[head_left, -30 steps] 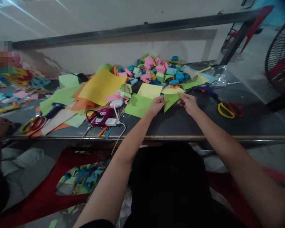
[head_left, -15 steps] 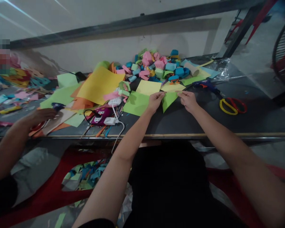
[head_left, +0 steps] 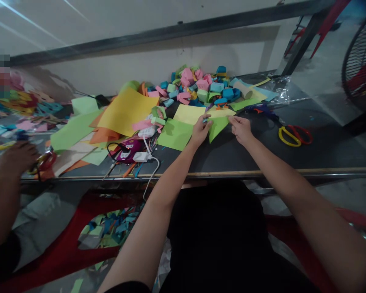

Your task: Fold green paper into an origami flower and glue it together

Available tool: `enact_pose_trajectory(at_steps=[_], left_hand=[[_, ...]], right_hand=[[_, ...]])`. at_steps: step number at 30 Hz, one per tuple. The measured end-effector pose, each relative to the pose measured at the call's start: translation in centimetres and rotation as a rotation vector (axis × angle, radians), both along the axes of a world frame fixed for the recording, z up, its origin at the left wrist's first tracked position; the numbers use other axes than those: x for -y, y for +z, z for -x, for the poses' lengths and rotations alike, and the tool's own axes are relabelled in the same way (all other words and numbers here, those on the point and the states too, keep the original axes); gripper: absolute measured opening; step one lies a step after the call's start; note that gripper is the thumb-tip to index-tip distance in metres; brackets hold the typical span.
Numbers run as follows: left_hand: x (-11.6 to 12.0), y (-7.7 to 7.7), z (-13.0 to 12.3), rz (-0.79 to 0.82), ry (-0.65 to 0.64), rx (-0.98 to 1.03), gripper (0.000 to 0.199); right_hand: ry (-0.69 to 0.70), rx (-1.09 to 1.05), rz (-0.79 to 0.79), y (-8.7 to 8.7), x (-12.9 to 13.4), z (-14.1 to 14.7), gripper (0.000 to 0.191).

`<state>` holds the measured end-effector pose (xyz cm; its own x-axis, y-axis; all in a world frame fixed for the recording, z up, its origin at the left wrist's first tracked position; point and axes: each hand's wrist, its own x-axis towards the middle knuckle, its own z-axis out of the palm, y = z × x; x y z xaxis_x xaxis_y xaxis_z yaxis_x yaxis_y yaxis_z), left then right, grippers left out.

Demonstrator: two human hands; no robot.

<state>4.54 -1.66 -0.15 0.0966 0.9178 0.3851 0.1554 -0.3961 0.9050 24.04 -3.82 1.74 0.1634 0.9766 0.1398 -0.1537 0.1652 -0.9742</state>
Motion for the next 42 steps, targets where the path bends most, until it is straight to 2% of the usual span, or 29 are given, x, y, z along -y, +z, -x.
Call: enact_pose_trajectory(at_steps=[5,8,11,14,17,20,25,27,31,33,37,42], left_hand=[[0.5,0.7,-0.3,-0.012,0.055,-0.037,0.020],[0.6,0.8,-0.3,0.031,-0.008,-0.093,0.008],[0.4,0.6,-0.2,0.018,-0.059,-0.125,0.022],[0.2,0.4,-0.3,0.004,-0.096,-0.119,0.032],[0.3,0.5,-0.5,0.128,-0.190,-0.128,0.036],[0.9,1.1,-0.8,0.256,-0.215,-0.085,0.037],[2.0,2.2,-0.9,0.320,-0.264,-0.068,0.041],[2.2,2.4,-0.8,0.333,-0.301,-0.106,0.040],[2.3,2.2,-0.6,0.265,-0.361,-0.203,0.024],[2.2,2.2,-0.6,0.249,-0.326,-0.188,0.022],[2.4,2.5,-0.5,0.267,-0.209,-0.132,0.036],[3.1,3.3,-0.3,0.214,-0.299,-0.289,0.059]], right_hand=[[-0.026,0.040,-0.014,-0.1,-0.5,-0.6,0.044],[-0.118,0.079,-0.071,-0.5,-0.9,-1.1,0.051],[-0.190,0.167,-0.151,-1.1,-1.3,-1.5,0.059],[-0.224,0.211,-0.160,-1.6,-1.8,-1.5,0.062],[-0.238,0.208,-0.140,-1.6,-2.1,-1.3,0.062],[-0.229,0.169,-0.150,-1.5,-2.1,-1.2,0.058],[-0.250,0.056,-0.141,-1.2,-2.2,-1.4,0.050],[-0.263,0.049,-0.116,-1.2,-2.3,-1.8,0.054],[-0.282,0.074,-0.104,-1.3,-2.5,-2.9,0.071],[-0.286,0.073,-0.106,-1.2,-2.5,-3.2,0.076],[-0.274,0.072,-0.106,-0.9,-2.2,-2.9,0.076],[-0.259,0.075,-0.094,-0.3,-1.5,-2.0,0.067]])
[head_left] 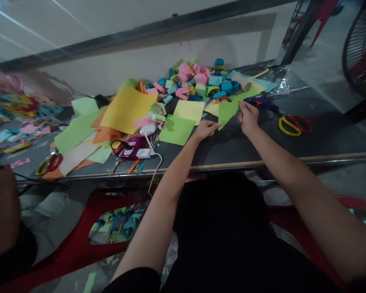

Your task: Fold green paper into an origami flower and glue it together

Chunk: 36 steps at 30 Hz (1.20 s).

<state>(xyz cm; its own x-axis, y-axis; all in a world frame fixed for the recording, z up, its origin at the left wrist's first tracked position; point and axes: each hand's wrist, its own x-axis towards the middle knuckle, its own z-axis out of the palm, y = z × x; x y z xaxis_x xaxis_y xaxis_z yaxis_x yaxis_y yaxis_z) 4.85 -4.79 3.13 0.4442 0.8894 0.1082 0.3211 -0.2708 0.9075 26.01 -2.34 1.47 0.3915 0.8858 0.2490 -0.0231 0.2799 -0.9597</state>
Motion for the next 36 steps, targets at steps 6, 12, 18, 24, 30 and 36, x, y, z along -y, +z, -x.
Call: enact_pose_trajectory(at_steps=[6,12,18,24,30,36], left_hand=[[-0.1,0.0,-0.2,0.013,-0.035,-0.028,0.050],[-0.5,-0.5,-0.2,0.000,-0.057,-0.007,0.043],[-1.6,-1.4,0.0,0.070,0.049,0.054,0.041],[-2.1,-2.2,0.4,0.029,0.067,0.116,0.042],[-2.5,-2.8,0.6,-0.064,0.119,0.201,0.052],[-3.0,-3.0,1.0,-0.186,0.255,0.207,0.041]], right_hand=[[0.011,-0.055,-0.002,-0.2,0.1,0.2,0.053],[0.045,-0.017,-0.021,-1.0,-0.3,-0.4,0.066],[0.037,-0.008,0.020,-1.6,-1.1,-0.7,0.063],[0.096,0.007,0.074,-1.7,-1.6,-0.9,0.053],[0.157,-0.009,0.073,-1.4,-1.3,-0.8,0.042],[0.325,0.040,0.112,-0.7,0.0,0.4,0.036]])
